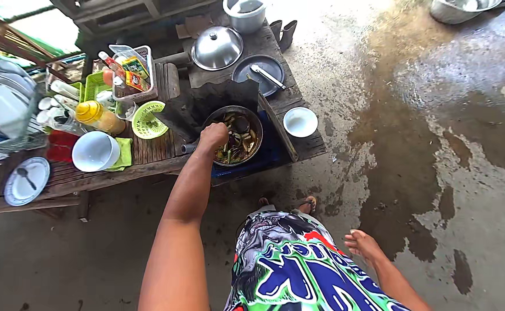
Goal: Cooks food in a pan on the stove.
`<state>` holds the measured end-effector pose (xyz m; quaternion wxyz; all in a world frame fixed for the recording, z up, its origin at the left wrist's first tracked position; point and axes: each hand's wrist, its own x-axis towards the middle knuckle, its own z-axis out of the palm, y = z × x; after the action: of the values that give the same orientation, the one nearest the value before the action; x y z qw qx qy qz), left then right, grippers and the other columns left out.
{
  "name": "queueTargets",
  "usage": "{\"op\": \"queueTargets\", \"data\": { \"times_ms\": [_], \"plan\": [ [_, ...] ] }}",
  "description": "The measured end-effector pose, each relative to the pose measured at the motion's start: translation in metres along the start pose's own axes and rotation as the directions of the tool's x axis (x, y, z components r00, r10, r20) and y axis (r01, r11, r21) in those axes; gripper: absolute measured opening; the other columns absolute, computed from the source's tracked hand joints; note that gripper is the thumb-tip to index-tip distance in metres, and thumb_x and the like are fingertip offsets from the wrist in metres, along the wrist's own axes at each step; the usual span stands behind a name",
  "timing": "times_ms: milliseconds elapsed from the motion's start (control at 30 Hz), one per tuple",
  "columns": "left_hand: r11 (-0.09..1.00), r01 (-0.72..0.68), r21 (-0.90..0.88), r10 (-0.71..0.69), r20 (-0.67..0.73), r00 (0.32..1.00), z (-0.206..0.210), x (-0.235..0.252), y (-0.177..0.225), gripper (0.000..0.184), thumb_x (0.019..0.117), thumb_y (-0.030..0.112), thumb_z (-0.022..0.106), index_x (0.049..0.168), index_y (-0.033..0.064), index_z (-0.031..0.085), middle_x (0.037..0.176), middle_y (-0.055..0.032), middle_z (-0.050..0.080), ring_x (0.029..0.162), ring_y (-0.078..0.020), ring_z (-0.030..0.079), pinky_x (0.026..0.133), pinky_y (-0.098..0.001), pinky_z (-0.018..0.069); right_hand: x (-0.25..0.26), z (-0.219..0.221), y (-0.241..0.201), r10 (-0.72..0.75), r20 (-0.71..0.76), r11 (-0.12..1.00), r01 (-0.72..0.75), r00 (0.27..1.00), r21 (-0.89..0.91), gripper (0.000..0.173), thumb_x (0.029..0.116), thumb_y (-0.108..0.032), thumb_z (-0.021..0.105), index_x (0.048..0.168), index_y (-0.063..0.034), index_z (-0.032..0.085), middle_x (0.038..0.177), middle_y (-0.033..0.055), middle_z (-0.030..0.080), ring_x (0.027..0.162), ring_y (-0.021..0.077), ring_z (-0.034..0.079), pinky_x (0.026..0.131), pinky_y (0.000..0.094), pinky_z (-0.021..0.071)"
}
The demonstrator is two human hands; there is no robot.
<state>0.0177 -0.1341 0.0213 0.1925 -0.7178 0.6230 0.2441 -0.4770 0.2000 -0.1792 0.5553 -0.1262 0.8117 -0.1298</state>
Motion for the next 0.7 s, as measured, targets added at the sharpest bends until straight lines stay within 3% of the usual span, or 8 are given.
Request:
{"op": "queueTargets", "data": {
  "times_ms": [100, 300, 467, 700],
  "plan": [
    [0.999, -0.053, -0.008, 0.053, 0.019, 0.998, 0.01, 0.005, -0.001, 0.021, 0.0962, 0.019, 0.06, 0.111, 0.0107, 0.073, 0.113, -0.0222, 0.071, 0.112, -0.0454, 0.065, 0.085, -0.0727, 0.0498, -0.006, 0.001, 0.005, 0.021, 0.013, 1.0, -0.021, 1.0, -0.009, 0.044, 0.1135, -0.028, 0.037, 0.148, -0.0014, 0.045, 0.135, 0.0248, 0.06, 0.106, 0.0347, 0.068, 0.087, 0.0499, 0.0557],
    [0.999, 0.053, -0.012, -0.053, -0.029, 0.998, -0.009, 0.003, -0.031, 0.024, 0.0959, 0.023, 0.06, 0.114, 0.0138, 0.074, 0.114, -0.0221, 0.071, 0.112, -0.046, 0.065, 0.084, -0.0726, 0.0495, -0.014, -0.005, 0.022, 0.07, 0.015, 0.997, -0.07, 0.997, -0.023, 0.043, 0.114, -0.026, 0.036, 0.147, -0.0009, 0.045, 0.136, 0.0254, 0.06, 0.106, 0.0342, 0.068, 0.088, 0.0481, 0.0552],
    [0.988, 0.118, -0.097, -0.121, -0.025, 0.992, 0.005, 0.019, -0.043, 0.021, 0.0958, 0.02, 0.059, 0.109, 0.0074, 0.071, 0.115, -0.0239, 0.07, 0.113, -0.0459, 0.065, 0.084, -0.0726, 0.0493, -0.013, -0.008, 0.023, 0.09, -0.002, 0.996, -0.09, 0.996, -0.018, 0.043, 0.1137, -0.025, 0.037, 0.148, -0.0006, 0.044, 0.136, 0.0258, 0.059, 0.107, 0.0342, 0.068, 0.089, 0.048, 0.0549],
    [0.994, 0.057, -0.092, -0.059, -0.014, 0.998, -0.006, 0.02, -0.039, 0.026, 0.096, 0.021, 0.06, 0.116, 0.0106, 0.072, 0.117, -0.0237, 0.07, 0.114, -0.0463, 0.064, 0.087, -0.0737, 0.0491, -0.01, -0.005, 0.016, 0.037, -0.002, 0.999, -0.037, 0.999, -0.003, 0.043, 0.1135, -0.028, 0.036, 0.147, -0.0027, 0.044, 0.136, 0.0242, 0.06, 0.104, 0.0338, 0.069, 0.085, 0.0488, 0.0562]
  ]
}}
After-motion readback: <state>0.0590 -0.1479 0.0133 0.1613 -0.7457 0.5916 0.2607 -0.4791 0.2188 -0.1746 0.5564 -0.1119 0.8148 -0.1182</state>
